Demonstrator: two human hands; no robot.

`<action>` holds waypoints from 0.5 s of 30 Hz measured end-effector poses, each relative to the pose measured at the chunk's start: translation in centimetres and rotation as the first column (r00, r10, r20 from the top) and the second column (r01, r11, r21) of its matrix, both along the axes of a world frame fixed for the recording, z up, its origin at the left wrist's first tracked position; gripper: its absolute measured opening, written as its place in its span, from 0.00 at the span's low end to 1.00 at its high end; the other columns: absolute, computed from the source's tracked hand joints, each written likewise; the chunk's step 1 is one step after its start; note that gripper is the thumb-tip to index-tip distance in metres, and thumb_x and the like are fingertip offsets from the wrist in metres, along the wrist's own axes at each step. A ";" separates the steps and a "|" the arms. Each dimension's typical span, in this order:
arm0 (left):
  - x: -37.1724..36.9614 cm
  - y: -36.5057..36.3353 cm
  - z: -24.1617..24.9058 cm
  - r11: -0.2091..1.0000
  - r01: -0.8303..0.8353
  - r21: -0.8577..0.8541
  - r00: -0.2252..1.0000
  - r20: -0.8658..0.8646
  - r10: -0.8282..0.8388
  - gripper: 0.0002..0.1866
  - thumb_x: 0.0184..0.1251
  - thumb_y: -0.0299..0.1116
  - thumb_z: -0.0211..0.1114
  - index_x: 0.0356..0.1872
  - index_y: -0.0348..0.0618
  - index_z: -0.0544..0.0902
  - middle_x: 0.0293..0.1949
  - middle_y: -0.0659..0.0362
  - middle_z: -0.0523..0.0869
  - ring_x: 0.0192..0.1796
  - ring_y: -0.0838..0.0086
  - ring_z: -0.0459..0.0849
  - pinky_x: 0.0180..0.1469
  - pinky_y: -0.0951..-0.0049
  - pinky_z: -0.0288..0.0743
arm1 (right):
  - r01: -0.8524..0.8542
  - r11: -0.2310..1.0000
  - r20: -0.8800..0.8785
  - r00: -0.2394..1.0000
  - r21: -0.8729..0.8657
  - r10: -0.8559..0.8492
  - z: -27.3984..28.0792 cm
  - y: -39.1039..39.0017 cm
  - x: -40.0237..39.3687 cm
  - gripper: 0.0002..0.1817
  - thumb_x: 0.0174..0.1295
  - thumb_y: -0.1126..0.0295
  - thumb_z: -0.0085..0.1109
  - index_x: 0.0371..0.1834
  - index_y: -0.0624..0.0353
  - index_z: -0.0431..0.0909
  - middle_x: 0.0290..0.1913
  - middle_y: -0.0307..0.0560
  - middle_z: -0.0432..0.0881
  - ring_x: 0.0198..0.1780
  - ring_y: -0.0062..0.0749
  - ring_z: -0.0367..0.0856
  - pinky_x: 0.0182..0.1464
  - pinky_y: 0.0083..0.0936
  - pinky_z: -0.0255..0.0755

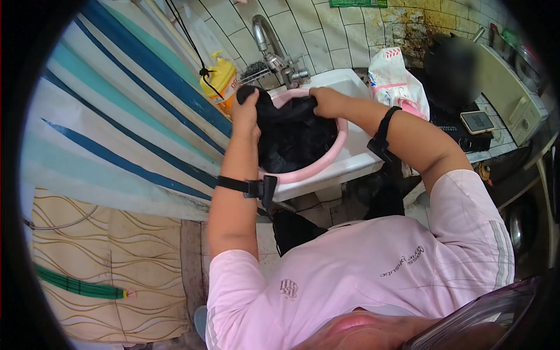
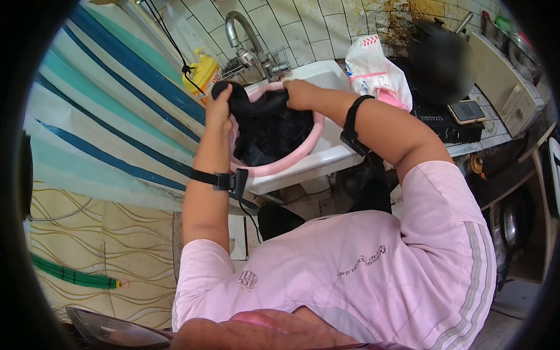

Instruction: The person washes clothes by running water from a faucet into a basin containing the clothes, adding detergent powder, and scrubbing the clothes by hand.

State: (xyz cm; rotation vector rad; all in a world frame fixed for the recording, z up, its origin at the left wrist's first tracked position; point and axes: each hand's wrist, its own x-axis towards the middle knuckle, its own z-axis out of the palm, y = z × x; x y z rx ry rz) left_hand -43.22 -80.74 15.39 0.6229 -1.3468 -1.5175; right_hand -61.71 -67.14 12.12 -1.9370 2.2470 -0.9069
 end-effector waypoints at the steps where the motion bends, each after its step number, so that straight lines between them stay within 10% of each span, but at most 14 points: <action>1: -0.1 -0.5 -1.2 1.000 -0.018 0.010 0.998 0.053 0.017 0.19 0.57 0.30 0.68 0.50 0.41 0.78 0.44 0.54 0.80 0.42 0.67 0.82 0.40 0.67 0.79 | -0.024 0.992 0.000 1.000 0.120 0.024 -0.5 -0.4 0.0 0.26 0.44 0.72 0.64 0.51 0.63 0.74 0.44 0.67 0.77 0.51 0.61 0.76 0.55 0.39 0.71; 10: 2.7 -2.2 -3.3 0.995 0.062 0.080 0.988 0.134 -0.072 0.18 0.63 0.41 0.64 0.48 0.40 0.77 0.40 0.57 0.81 0.38 0.72 0.81 0.36 0.71 0.77 | 0.022 0.882 -0.120 0.992 0.472 0.039 -1.8 -2.9 1.5 0.41 0.44 0.65 0.71 0.66 0.55 0.64 0.55 0.61 0.74 0.54 0.51 0.77 0.54 0.37 0.73; 12: 3.6 -0.9 -1.9 0.992 0.048 0.116 0.990 0.129 -0.063 0.18 0.64 0.42 0.63 0.48 0.42 0.77 0.38 0.58 0.81 0.37 0.73 0.82 0.34 0.71 0.77 | 0.042 0.758 0.152 0.971 0.650 -0.184 -1.0 -2.6 3.0 0.42 0.44 0.68 0.68 0.67 0.56 0.63 0.54 0.55 0.77 0.49 0.46 0.81 0.44 0.36 0.79; 15: 4.0 0.8 -0.5 0.981 0.058 0.183 0.992 0.100 -0.077 0.17 0.65 0.42 0.61 0.47 0.42 0.75 0.36 0.59 0.80 0.33 0.74 0.82 0.31 0.70 0.78 | -0.048 0.754 0.118 0.992 0.655 -0.040 -2.0 -3.2 4.0 0.40 0.44 0.71 0.65 0.67 0.57 0.63 0.50 0.55 0.79 0.44 0.43 0.82 0.35 0.34 0.80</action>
